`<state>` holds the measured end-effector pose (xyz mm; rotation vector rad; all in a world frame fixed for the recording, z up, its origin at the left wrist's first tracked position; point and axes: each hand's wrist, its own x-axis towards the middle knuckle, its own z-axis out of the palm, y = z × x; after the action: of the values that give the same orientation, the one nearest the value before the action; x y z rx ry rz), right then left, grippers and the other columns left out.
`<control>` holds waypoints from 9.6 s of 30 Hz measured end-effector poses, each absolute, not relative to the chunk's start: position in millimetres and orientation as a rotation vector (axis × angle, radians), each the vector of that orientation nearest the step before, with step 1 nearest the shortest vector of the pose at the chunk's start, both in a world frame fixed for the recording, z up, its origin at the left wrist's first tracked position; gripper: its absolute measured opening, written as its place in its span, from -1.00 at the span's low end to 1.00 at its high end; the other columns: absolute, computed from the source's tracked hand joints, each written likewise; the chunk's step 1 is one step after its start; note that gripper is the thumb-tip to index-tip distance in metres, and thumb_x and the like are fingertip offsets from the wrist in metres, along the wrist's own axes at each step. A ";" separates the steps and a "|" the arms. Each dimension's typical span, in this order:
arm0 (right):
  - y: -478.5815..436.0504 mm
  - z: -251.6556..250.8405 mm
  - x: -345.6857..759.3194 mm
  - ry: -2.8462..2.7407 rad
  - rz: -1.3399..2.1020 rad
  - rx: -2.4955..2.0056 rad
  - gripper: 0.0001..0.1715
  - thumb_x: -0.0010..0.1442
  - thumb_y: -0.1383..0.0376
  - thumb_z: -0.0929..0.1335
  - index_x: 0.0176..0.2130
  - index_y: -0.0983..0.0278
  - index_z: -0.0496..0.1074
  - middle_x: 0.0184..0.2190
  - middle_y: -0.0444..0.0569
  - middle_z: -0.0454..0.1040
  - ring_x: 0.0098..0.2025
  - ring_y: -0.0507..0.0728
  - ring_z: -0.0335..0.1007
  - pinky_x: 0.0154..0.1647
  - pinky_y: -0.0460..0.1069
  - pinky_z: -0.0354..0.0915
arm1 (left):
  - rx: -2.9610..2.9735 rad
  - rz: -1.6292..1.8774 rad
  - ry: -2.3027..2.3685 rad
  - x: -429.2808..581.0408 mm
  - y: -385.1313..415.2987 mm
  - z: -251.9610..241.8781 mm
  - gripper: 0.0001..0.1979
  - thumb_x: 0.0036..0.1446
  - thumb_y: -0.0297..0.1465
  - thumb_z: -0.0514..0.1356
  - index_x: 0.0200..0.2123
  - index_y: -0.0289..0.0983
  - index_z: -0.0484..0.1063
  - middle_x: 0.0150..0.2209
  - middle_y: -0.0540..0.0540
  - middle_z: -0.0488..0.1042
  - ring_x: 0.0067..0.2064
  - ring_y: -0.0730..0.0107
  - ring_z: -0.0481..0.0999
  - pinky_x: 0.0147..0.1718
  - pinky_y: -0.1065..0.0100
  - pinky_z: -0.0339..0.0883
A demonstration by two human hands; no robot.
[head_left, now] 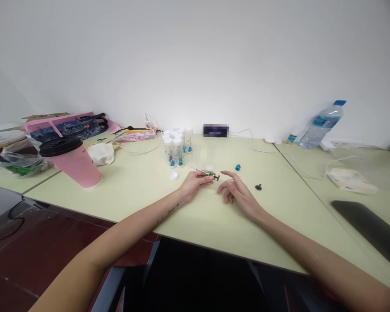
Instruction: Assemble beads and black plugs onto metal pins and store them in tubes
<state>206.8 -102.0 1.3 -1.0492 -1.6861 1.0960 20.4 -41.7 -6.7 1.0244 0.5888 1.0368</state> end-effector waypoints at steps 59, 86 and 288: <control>-102.4 1.5 205.9 -1.719 1.098 -1.056 -0.43 0.36 -0.02 0.12 0.18 0.25 0.17 -0.33 -0.01 0.47 -0.51 0.06 0.35 -0.48 -0.03 0.22 | 1.035 1.048 0.636 20.9 -39.1 -10.6 -0.67 -0.23 -0.43 0.46 -0.29 -0.35 0.58 -0.35 -0.10 0.59 -0.37 0.50 0.47 -0.23 0.36 0.29; -102.4 1.9 206.3 -1.713 1.093 -1.059 -0.42 0.35 -0.02 0.12 0.22 0.21 0.12 -0.33 -0.03 0.48 -0.51 0.05 0.36 -0.48 -0.04 0.23 | 1.042 1.044 0.634 19.4 -37.1 -12.6 -0.64 -0.22 -0.42 0.45 -0.25 -0.32 0.58 -0.36 -0.08 0.58 -0.39 0.52 0.46 -0.23 0.35 0.30; -99.3 -3.1 209.9 -1.591 1.141 -1.053 -0.37 0.34 -0.09 0.07 0.16 0.25 0.21 -0.32 -0.03 0.44 -0.55 0.02 0.32 -0.55 -0.06 0.18 | 0.963 0.956 0.599 20.4 -45.0 -1.8 -0.67 -0.31 -0.49 0.48 -0.37 -0.37 0.56 -0.31 -0.10 0.60 -0.21 0.34 0.56 0.09 0.16 0.20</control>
<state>209.9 -99.3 -3.1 -1.0526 -1.5914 1.1412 20.4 -45.0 -1.8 0.9629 0.5989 0.9563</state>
